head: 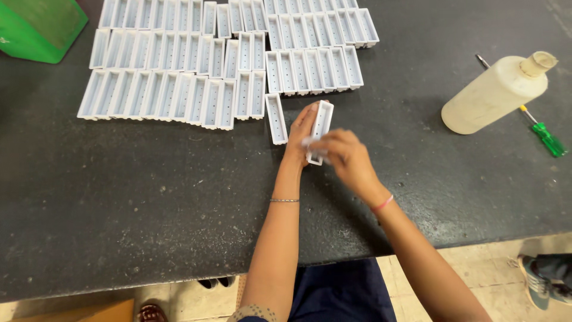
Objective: The person wipes the interior of small white plastic trays with a cloth. They pick up each tray, wipe it, and place it back on the table. The person occasionally dips the cloth into a bottle of liquid to re-wet it.
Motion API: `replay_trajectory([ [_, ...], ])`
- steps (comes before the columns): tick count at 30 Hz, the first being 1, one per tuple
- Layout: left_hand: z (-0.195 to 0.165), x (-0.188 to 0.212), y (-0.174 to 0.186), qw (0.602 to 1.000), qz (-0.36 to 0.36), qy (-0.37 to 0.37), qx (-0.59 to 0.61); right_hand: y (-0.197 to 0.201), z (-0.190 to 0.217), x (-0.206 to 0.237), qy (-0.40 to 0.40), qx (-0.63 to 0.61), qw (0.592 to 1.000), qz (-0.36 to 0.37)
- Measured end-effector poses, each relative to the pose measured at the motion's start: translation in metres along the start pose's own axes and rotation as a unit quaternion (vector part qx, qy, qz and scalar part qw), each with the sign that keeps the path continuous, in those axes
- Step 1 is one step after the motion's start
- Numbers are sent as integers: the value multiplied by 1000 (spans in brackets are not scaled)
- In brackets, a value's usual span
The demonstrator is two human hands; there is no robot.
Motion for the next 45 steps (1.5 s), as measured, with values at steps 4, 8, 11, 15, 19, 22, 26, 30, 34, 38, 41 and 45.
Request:
replay_trajectory([
  [4, -1, 8, -7, 999, 16, -18, -26, -4, 21, 24, 2, 23, 999, 41],
  [8, -5, 12, -3, 1000, -9, -12, -4, -7, 41, 38, 25, 38, 993, 107],
  [11, -7, 11, -2, 999, 6, -15, 28, -9, 52, 49, -1, 34, 995, 90],
  [15, -7, 13, -3, 1000, 5, -12, -5, -1, 49, 45, -26, 64, 998, -5],
  [19, -11, 16, -5, 1000, 24, -17, -5, -9, 47, 26, 9, 89, 996, -21],
  [22, -13, 15, -6, 999, 16, -23, -33, -13, 48, 23, 5, 96, 995, -7],
  [26, -4, 10, -6, 999, 34, -13, 22, -7, 43, 30, -35, 94, 995, 2],
  [30, 0, 8, 8, 998, 14, -12, 59, -9, 40, 31, -56, 96, 993, -39],
  [34, 2, 4, 15, 997, 26, -29, 63, -15, 40, 26, -52, 97, 986, -124],
  [38, 2, 1, 16, 997, -7, -3, 74, -26, 40, 18, -49, 100, 989, -102],
  [41, 0, 1, 14, 998, 3, -1, 59, -28, 33, 8, -57, 109, 987, -106],
  [45, -2, 3, 9, 998, 25, 16, 55, -14, 8, -20, -64, 115, 978, -164],
])
Point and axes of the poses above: each hand's wrist, its own x-axis away from the middle knuckle, its own y-axis out of the back of the hand, z = x × y, the point moved 2 cm from there along -x, towards the middle knuckle, and after that the axes turned 14 degrees about z, right-handed, at the moved point
